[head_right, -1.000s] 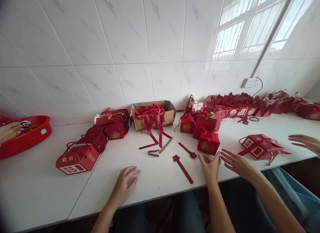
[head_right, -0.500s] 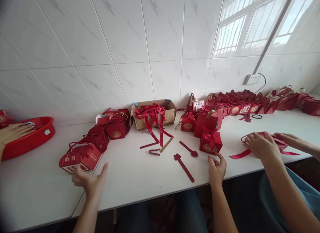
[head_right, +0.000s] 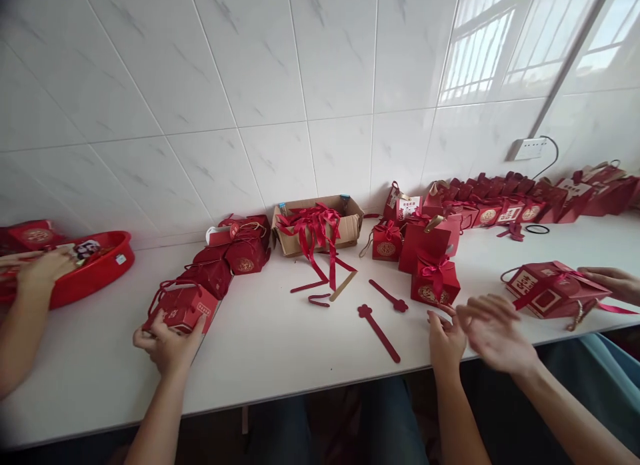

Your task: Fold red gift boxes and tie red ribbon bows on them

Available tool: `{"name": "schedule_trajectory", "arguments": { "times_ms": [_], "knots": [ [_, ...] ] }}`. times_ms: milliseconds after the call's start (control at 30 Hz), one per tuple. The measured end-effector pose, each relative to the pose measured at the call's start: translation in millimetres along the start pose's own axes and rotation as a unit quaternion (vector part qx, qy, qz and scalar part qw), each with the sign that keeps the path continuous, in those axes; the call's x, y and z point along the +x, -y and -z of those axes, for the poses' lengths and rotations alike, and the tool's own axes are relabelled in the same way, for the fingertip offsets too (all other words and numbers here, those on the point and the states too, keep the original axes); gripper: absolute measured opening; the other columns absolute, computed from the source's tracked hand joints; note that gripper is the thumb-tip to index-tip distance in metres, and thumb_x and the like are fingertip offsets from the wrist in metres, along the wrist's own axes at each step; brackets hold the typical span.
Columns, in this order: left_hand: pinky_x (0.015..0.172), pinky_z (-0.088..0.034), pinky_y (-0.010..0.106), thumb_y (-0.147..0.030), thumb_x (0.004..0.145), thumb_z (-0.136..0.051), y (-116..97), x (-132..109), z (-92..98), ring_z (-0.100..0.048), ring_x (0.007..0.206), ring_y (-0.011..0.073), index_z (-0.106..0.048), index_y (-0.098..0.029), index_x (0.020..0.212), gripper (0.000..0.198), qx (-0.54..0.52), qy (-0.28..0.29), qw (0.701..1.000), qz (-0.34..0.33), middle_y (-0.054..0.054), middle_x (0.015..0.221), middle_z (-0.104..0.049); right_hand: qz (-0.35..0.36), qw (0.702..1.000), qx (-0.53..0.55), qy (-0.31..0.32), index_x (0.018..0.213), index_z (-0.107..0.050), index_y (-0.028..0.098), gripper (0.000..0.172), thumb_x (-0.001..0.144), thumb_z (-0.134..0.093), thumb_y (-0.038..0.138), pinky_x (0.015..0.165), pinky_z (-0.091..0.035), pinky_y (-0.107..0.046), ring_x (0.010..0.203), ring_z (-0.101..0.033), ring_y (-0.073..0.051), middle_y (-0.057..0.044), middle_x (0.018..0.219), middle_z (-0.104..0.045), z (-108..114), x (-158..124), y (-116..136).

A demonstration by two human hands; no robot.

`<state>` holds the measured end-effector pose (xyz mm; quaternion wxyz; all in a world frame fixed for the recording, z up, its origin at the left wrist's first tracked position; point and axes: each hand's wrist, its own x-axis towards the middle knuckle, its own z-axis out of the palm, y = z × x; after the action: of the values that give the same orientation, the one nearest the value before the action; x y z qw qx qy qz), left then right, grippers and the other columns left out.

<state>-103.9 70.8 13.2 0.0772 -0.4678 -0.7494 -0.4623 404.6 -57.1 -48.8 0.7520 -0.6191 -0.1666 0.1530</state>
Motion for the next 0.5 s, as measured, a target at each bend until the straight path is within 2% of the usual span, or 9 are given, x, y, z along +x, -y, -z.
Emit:
{"name": "schedule_trajectory", "arguments": {
  "times_ms": [133, 200, 267, 333, 400, 433, 467, 500],
  "knots": [
    [0.100, -0.037, 0.057, -0.041, 0.056, -0.077, 2.9, -10.8, 7.5, -0.037, 0.122, 0.0383, -0.033, -0.018, 0.134, 0.093, -0.023, -0.060, 0.998, -0.006, 0.014, 0.135, -0.017, -0.012, 0.999, -0.032, -0.011, 0.095, -0.060, 0.018, 0.036, 0.062, -0.070, 0.032, 0.057, -0.042, -0.024, 0.070, -0.059, -0.016, -0.001, 0.077, -0.061, -0.3, -2.2, 2.4],
    [0.102, -0.036, 0.055, -0.042, 0.058, -0.076, 2.3, -13.7, 9.2, -0.032, 0.126, 0.0379, -0.034, -0.017, 0.134, 0.091, -0.049, -0.086, 0.994, -0.037, 0.015, 0.135, -0.017, -0.011, 0.999, -0.037, -0.012, 0.094, -0.060, 0.018, 0.036, 0.063, -0.068, 0.033, 0.057, -0.042, -0.025, 0.069, -0.059, -0.016, -0.001, 0.076, -0.061, -0.4, -2.5, 2.3],
    [0.099, -0.040, 0.052, -0.043, 0.059, -0.076, -0.2, -16.7, 8.3, -0.031, 0.127, 0.0365, -0.034, -0.017, 0.135, 0.090, -0.090, -0.071, 0.989, -0.094, 0.015, 0.136, -0.019, -0.008, 0.999, -0.039, -0.008, 0.092, -0.059, 0.018, 0.035, 0.062, -0.067, 0.034, 0.057, -0.043, -0.025, 0.068, -0.060, -0.016, -0.001, 0.075, -0.061, -0.2, -2.1, 1.1],
    [0.092, -0.048, 0.047, -0.042, 0.060, -0.076, -4.9, -22.8, 5.8, -0.035, 0.126, 0.0343, -0.034, -0.018, 0.135, 0.089, -0.145, 0.014, 0.975, -0.166, 0.015, 0.135, -0.025, -0.005, 0.999, -0.043, -0.004, 0.091, -0.059, 0.017, 0.035, 0.062, -0.067, 0.036, 0.056, -0.043, -0.026, 0.068, -0.060, -0.017, -0.002, 0.073, -0.061, -0.1, -1.2, -1.0],
    [0.086, -0.052, 0.042, -0.039, 0.065, -0.073, -12.3, -34.3, 3.4, -0.042, 0.121, 0.0317, -0.033, -0.021, 0.136, 0.084, -0.194, 0.149, 0.945, -0.215, 0.014, 0.132, -0.032, 0.000, 0.999, -0.048, -0.001, 0.090, -0.059, 0.017, 0.034, 0.062, -0.066, 0.037, 0.057, -0.044, -0.027, 0.068, -0.061, -0.018, -0.002, 0.074, -0.061, -0.2, -0.1, -3.4],
    [0.085, -0.053, 0.042, -0.036, 0.068, -0.071, -16.9, -42.4, 2.8, -0.045, 0.120, 0.0303, -0.030, -0.023, 0.137, 0.081, -0.212, 0.212, 0.927, -0.224, 0.014, 0.131, -0.034, 0.003, 0.999, -0.051, -0.001, 0.089, -0.059, 0.017, 0.034, 0.063, -0.066, 0.037, 0.058, -0.045, -0.027, 0.069, -0.061, -0.018, -0.002, 0.075, -0.061, -0.3, 0.4, -4.4],
    [0.086, -0.052, 0.042, -0.035, 0.071, -0.069, -21.8, -51.8, 2.8, -0.046, 0.120, 0.0298, -0.028, -0.024, 0.139, 0.081, -0.223, 0.249, 0.917, -0.220, 0.014, 0.132, -0.034, 0.007, 0.999, -0.054, -0.002, 0.088, -0.059, 0.017, 0.033, 0.063, -0.065, 0.038, 0.060, -0.045, -0.027, 0.070, -0.061, -0.018, -0.003, 0.077, -0.061, -0.3, 0.8, -5.4],
    [0.089, -0.051, 0.043, -0.034, 0.073, -0.068, -26.9, -62.1, 3.4, -0.044, 0.123, 0.0302, -0.025, -0.025, 0.140, 0.081, -0.230, 0.263, 0.913, -0.211, 0.015, 0.134, -0.032, 0.012, 0.998, -0.058, -0.002, 0.088, -0.059, 0.017, 0.032, 0.064, -0.064, 0.039, 0.061, -0.046, -0.028, 0.070, -0.062, -0.018, -0.003, 0.079, -0.061, -0.3, 1.2, -6.1]
  ]
}}
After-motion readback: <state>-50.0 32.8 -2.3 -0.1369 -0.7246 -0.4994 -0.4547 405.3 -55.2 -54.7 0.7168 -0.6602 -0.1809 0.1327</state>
